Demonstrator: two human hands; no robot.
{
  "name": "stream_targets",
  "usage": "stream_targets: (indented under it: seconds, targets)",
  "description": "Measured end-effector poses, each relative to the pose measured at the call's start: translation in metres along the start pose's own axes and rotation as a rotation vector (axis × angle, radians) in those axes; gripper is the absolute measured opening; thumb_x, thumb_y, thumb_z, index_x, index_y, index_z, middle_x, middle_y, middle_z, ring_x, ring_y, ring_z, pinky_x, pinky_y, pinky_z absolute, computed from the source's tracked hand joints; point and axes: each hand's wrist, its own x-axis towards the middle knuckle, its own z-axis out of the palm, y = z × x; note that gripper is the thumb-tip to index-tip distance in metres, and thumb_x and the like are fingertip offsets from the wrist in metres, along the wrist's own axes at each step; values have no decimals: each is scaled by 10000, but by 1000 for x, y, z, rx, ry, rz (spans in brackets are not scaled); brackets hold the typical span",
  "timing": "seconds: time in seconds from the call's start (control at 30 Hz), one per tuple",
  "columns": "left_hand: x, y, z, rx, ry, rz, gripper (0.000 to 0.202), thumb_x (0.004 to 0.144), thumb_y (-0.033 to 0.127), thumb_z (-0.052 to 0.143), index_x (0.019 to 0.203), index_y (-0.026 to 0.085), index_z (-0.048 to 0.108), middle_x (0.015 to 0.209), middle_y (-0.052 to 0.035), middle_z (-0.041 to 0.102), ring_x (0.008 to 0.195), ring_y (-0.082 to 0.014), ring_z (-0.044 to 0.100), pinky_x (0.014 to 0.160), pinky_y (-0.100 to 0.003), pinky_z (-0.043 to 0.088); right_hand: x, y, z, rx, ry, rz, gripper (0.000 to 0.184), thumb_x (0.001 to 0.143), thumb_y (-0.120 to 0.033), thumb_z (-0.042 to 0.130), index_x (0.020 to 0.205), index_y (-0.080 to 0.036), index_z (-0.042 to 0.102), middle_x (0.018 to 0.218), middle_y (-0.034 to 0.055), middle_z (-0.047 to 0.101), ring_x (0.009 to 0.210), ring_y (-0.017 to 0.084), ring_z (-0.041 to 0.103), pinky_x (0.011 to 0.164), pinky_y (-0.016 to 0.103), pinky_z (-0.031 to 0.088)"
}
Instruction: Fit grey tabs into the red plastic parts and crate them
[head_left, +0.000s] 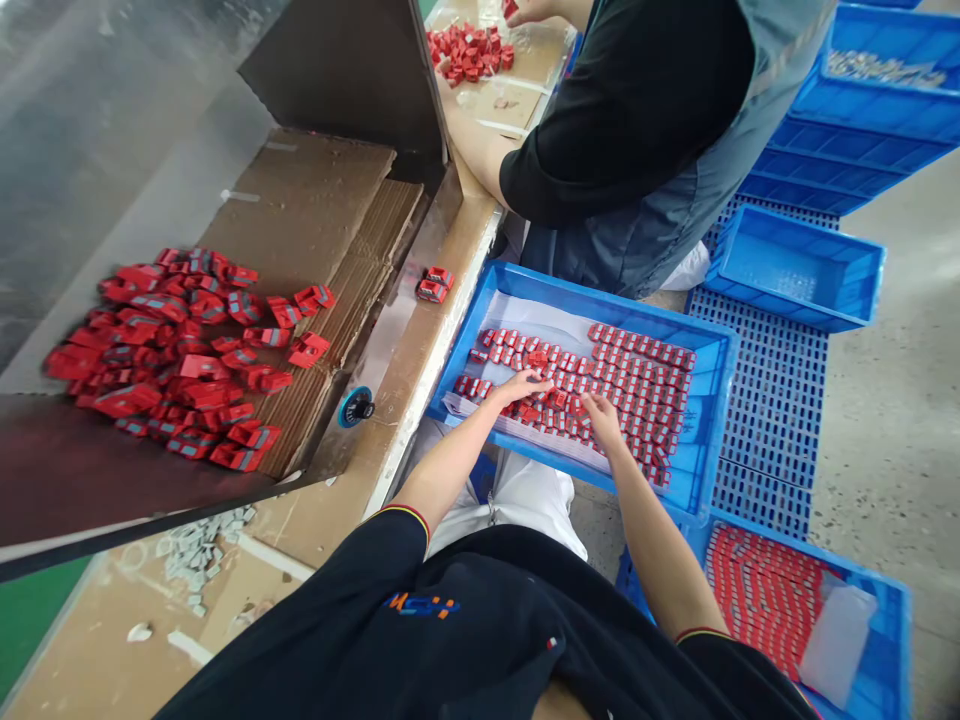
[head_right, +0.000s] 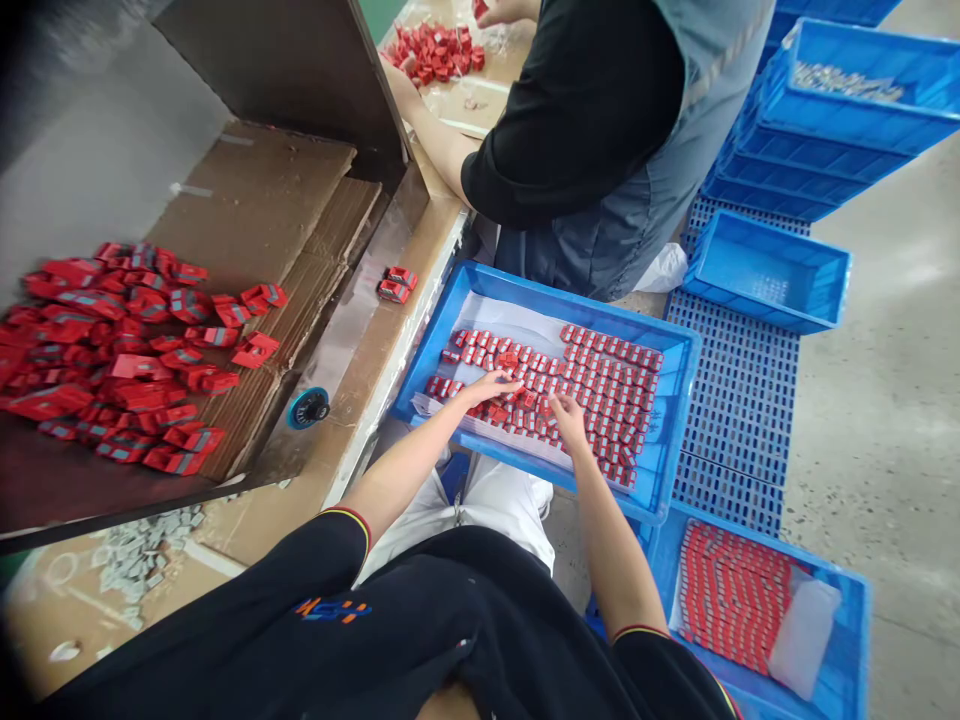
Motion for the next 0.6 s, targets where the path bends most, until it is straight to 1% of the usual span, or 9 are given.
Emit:
stream_targets:
  seconds: [0.07, 0.13, 0.2, 0.3, 0.37, 0.4, 0.47, 0.53, 0.6]
  targets:
    - [2, 1, 7, 16, 34, 11, 480, 691, 484, 863, 945, 204, 568, 762, 48, 606, 722, -152, 600, 700, -253, 498, -3, -4, 10, -65, 2, 1, 493, 814, -621, 593, 952, -158, 692, 926, 112, 735, 959, 274, 648, 875, 378, 495]
    - [2, 1, 14, 24, 84, 23, 500, 659, 420, 894, 972, 205, 569, 827, 33, 619, 812, -168, 601, 739, -249, 493, -7, -7, 19, -138, 18, 14, 453, 821, -567, 606, 998, -160, 694, 1054, 151, 732, 1089, 307, 622, 954, 405, 464]
    - [1, 2, 20, 19, 126, 25, 488, 674, 373, 888, 1005, 199, 575, 865, 18, 634, 856, -177, 607, 763, -251, 497, -11, -9, 24, -191, 37, 33, 433, 825, -518, 615, 1043, -152, 691, 1116, 180, 718, 1144, 328, 608, 985, 419, 443]
    - [-3, 4, 28, -17, 162, 13, 390, 783, 377, 806, 1045, 182, 593, 845, 6, 659, 803, -175, 635, 738, -268, 527, -16, -12, 27, -226, 64, 62, 421, 853, -489, 582, 1068, -142, 685, 1085, 190, 723, 1105, 334, 637, 951, 414, 456]
    - [-5, 7, 33, -52, 184, 11, 340, 857, 409, 728, 1070, 170, 613, 837, -9, 685, 768, -182, 660, 713, -288, 551, -17, -13, 28, -219, 87, 65, 426, 900, -484, 499, 1069, -139, 682, 1045, 178, 734, 1063, 323, 658, 915, 403, 474]
    - [-6, 9, 36, -70, 199, 18, 326, 884, 419, 694, 1080, 167, 627, 853, -21, 701, 780, -190, 675, 723, -299, 563, -17, -15, 30, -208, 94, 58, 439, 927, -477, 446, 1068, -133, 680, 1030, 172, 738, 1043, 314, 667, 897, 394, 484]
    - [-7, 13, 43, -100, 234, 52, 286, 908, 405, 662, 1073, 171, 668, 917, -44, 734, 876, -209, 699, 815, -321, 572, -15, -17, 35, -182, 90, 30, 483, 975, -460, 351, 1066, -117, 679, 1010, 157, 748, 1002, 291, 683, 853, 367, 507]
    - [-8, 14, 50, -122, 265, 92, 238, 886, 364, 688, 1033, 179, 714, 979, -57, 755, 997, -228, 697, 940, -337, 546, -14, -19, 44, -163, 68, -6, 512, 1016, -445, 295, 1082, -108, 674, 1016, 134, 754, 975, 261, 692, 818, 339, 527]
    - [-11, 13, 57, -142, 300, 111, 218, 849, 330, 722, 1008, 183, 746, 1029, -72, 764, 1105, -252, 673, 1041, -354, 501, -13, -19, 54, -164, 47, -33, 468, 1046, -430, 324, 1116, -116, 664, 1057, 111, 745, 972, 228, 695, 819, 333, 549]
